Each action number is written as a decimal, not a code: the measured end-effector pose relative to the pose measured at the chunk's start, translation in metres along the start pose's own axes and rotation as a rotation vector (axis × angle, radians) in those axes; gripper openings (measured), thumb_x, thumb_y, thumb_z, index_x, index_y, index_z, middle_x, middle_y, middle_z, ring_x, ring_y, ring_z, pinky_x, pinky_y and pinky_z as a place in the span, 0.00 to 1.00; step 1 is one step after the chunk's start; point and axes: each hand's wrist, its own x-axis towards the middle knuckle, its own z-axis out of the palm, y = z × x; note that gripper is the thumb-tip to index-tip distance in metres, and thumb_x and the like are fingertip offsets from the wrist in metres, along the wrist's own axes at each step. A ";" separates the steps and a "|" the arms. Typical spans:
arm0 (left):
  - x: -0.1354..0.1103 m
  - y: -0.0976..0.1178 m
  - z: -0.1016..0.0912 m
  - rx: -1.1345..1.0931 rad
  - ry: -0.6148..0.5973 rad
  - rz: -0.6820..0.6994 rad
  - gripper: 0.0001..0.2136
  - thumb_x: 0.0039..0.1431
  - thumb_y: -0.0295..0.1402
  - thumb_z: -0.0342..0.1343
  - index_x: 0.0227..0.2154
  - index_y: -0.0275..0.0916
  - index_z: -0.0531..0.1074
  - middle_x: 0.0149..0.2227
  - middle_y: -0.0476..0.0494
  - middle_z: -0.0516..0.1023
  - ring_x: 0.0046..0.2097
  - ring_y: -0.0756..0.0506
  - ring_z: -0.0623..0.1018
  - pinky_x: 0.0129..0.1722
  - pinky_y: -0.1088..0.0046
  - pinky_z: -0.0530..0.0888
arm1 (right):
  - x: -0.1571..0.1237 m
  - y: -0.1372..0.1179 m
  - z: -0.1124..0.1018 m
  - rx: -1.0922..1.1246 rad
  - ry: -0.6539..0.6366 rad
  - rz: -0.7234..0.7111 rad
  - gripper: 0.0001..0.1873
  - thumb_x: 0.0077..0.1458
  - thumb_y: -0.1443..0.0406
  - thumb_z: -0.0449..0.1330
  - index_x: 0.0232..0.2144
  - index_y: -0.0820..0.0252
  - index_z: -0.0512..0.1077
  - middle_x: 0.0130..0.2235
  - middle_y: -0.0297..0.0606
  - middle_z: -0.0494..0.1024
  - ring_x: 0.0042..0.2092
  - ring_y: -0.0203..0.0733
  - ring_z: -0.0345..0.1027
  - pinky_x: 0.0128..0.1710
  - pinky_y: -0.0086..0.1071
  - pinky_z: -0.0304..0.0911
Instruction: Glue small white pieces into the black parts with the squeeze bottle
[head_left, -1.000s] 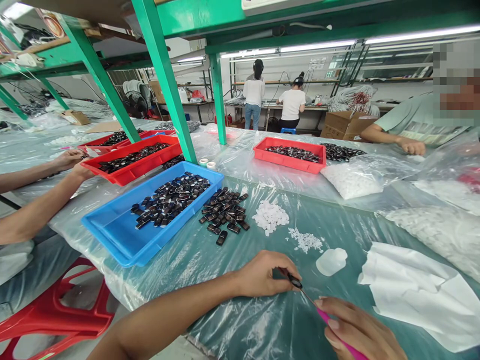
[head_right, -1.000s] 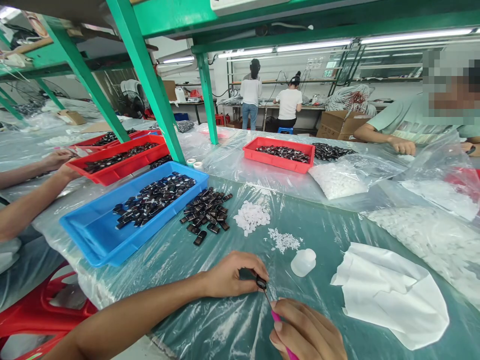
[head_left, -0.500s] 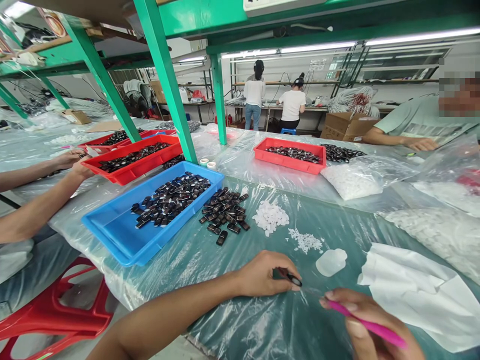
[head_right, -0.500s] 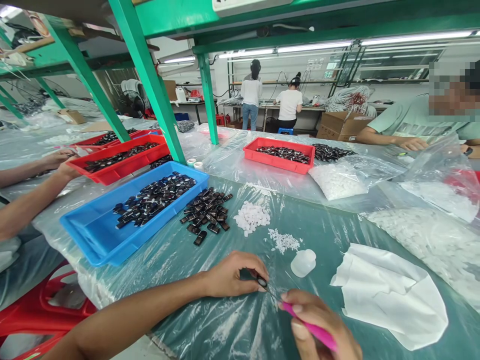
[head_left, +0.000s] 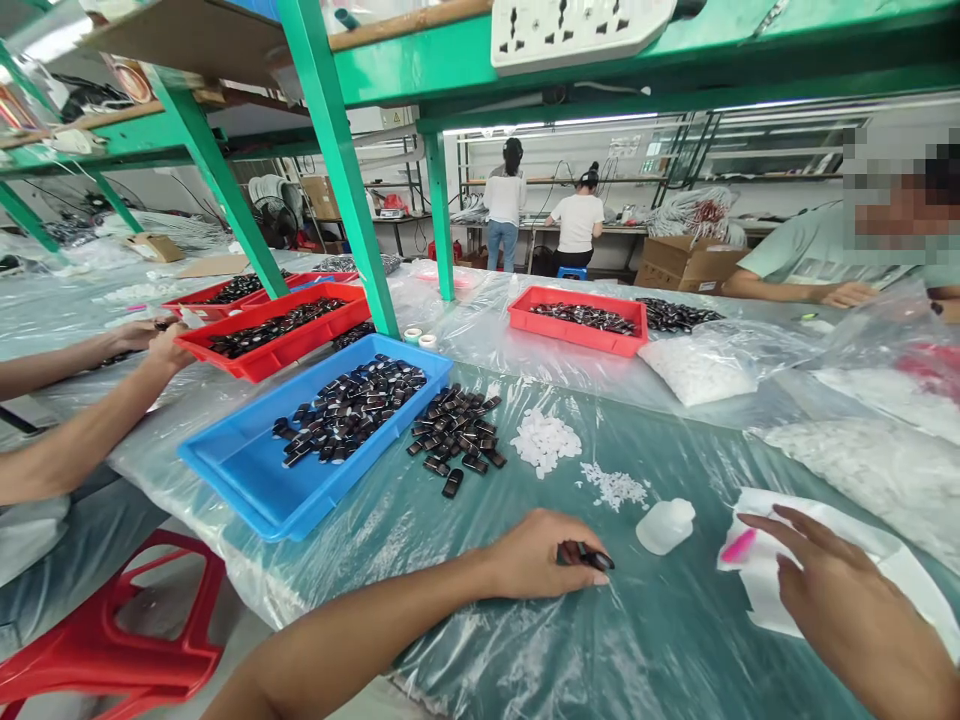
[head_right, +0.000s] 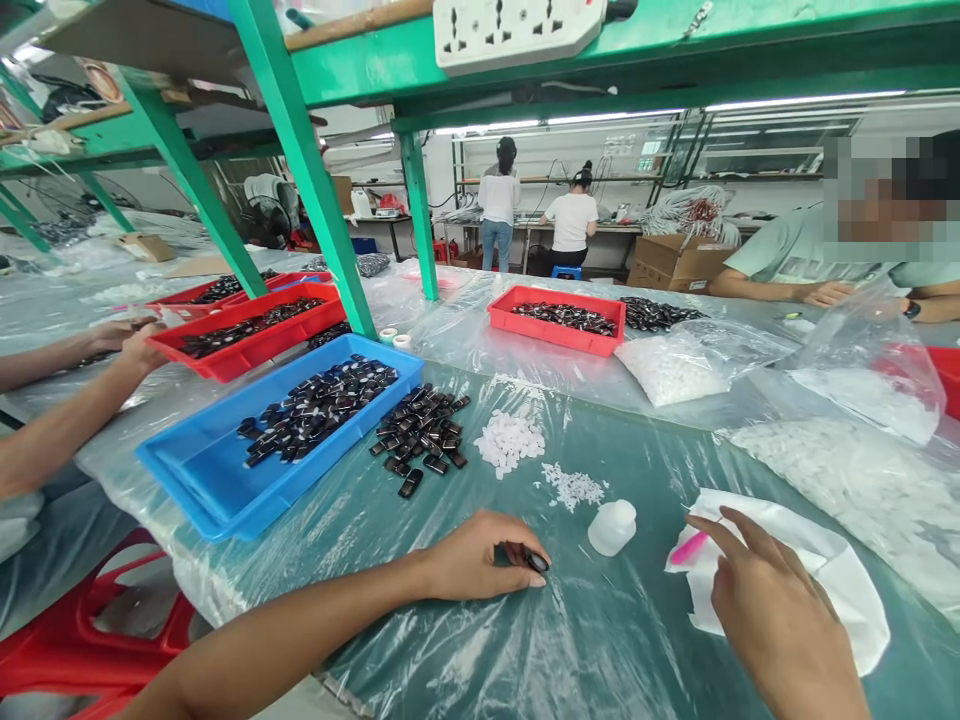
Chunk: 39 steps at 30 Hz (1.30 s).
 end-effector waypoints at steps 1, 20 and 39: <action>0.000 -0.001 0.000 -0.002 -0.002 0.003 0.13 0.55 0.36 0.57 0.41 0.35 0.75 0.38 0.40 0.79 0.38 0.47 0.78 0.37 0.76 0.73 | 0.000 -0.003 -0.001 -0.111 -0.028 0.000 0.16 0.51 0.59 0.52 0.40 0.49 0.75 0.43 0.42 0.76 0.37 0.53 0.72 0.20 0.39 0.62; -0.005 -0.004 0.009 0.147 -0.087 0.077 0.11 0.52 0.32 0.58 0.39 0.37 0.75 0.35 0.44 0.79 0.35 0.47 0.78 0.36 0.77 0.73 | 0.063 -0.132 0.134 0.087 -0.487 -0.044 0.11 0.54 0.68 0.52 0.37 0.55 0.73 0.37 0.39 0.77 0.41 0.45 0.69 0.38 0.33 0.60; -0.003 0.007 0.005 -0.010 0.201 0.061 0.12 0.59 0.38 0.50 0.34 0.34 0.72 0.27 0.47 0.73 0.30 0.51 0.71 0.31 0.78 0.67 | 0.006 -0.119 0.070 0.680 -0.127 0.392 0.13 0.54 0.59 0.58 0.39 0.57 0.77 0.41 0.41 0.79 0.40 0.45 0.74 0.40 0.39 0.70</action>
